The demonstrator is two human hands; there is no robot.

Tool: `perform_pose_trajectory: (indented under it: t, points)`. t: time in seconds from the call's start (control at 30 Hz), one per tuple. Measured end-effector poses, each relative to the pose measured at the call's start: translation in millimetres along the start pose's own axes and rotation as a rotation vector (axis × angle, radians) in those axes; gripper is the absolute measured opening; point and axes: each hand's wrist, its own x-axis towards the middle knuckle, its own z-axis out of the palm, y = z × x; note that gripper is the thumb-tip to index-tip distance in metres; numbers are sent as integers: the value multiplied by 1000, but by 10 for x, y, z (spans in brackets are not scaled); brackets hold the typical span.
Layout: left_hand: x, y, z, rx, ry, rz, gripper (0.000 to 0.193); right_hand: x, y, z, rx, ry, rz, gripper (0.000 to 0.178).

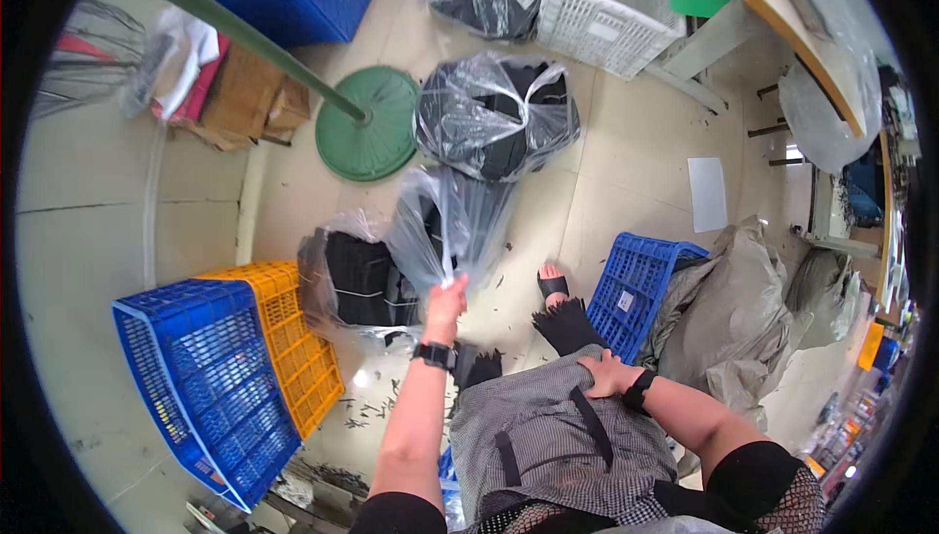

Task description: The worker retrieves a bag of shoe components, unpacks them at a workstation, and begins feeding them into a specialized shoe-manufacturing machine.

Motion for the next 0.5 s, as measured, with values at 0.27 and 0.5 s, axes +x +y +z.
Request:
perform_pose_trajectory:
  t: [0.27, 0.5]
  points:
    - [-1578, 156, 286, 235, -101, -17, 28, -698, 111, -753, -45, 313, -319, 73]
    - [-2498, -281, 350, 386, -264, 80, 29, -1376, -305, -1520, -272, 425, -364, 67]
